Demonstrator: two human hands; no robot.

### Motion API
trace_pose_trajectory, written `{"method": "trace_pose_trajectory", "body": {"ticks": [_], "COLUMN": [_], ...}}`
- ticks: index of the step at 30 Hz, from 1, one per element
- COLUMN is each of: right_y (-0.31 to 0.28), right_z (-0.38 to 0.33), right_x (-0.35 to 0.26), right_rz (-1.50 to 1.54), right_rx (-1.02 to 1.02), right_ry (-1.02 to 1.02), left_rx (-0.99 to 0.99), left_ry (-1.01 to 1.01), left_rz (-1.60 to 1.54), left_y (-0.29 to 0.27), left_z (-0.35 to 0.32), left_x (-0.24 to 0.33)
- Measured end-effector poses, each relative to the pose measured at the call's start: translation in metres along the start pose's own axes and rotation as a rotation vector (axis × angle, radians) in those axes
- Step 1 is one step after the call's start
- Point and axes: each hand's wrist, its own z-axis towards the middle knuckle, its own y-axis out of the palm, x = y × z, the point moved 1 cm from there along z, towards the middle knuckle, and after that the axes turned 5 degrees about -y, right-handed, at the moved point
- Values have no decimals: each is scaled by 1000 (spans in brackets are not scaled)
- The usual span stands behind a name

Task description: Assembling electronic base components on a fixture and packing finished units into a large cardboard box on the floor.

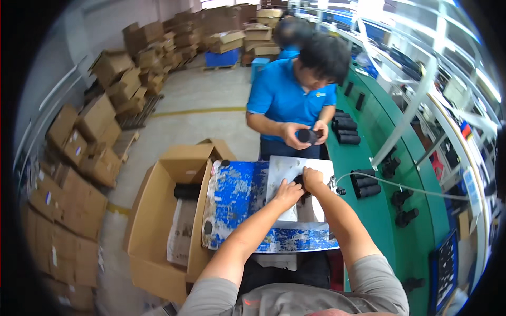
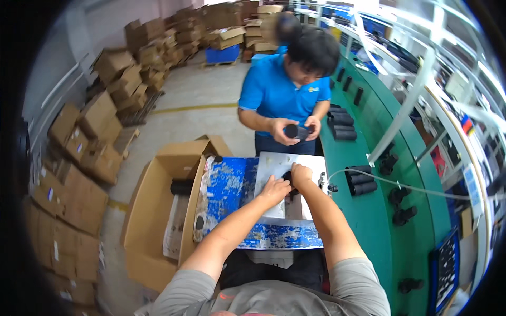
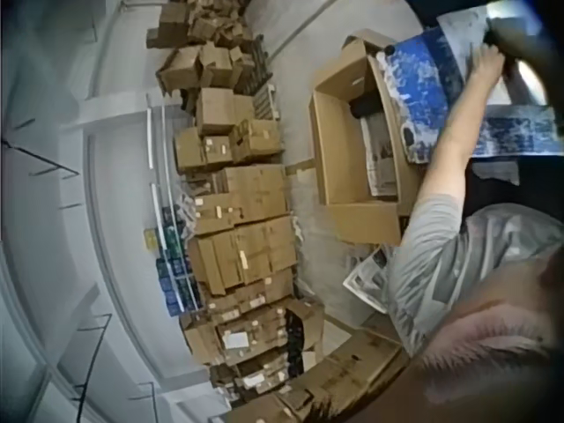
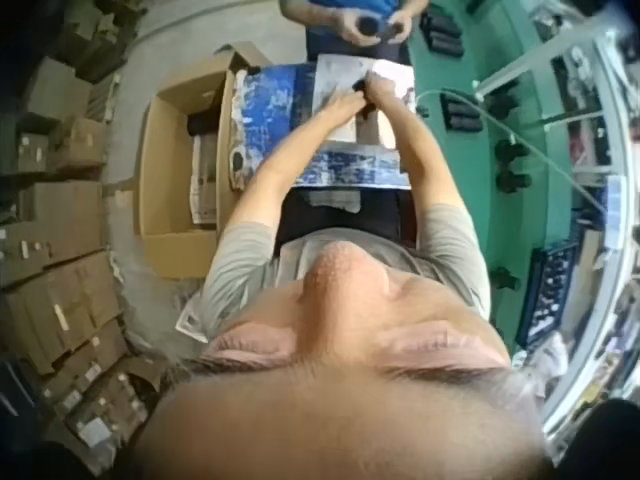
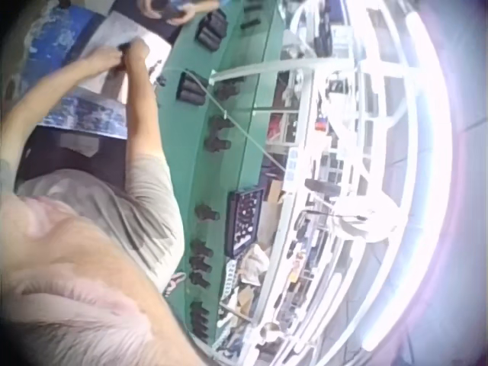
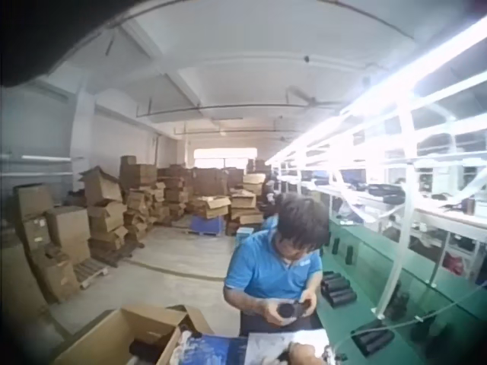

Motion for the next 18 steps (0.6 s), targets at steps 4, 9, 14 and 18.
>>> {"method": "trace_pose_trajectory", "body": {"ticks": [4,9,14,18], "right_y": [-34,-76,77,108], "right_z": [-14,-75,-75,-75], "right_x": [-2,-169,-331,-352], "right_rz": [56,684,673,458], "right_rx": [-100,475,-106,350], "right_ry": [1,-440,-750,-846], "left_rx": [318,743,657,217], "left_ry": [-228,-667,-1094,-1178], "left_rz": [-496,-754,-637,-754], "left_y": [-24,-45,-16,78], "left_z": [-80,-262,-351,-375], "left_x": [-4,-68,-177,-264]}}
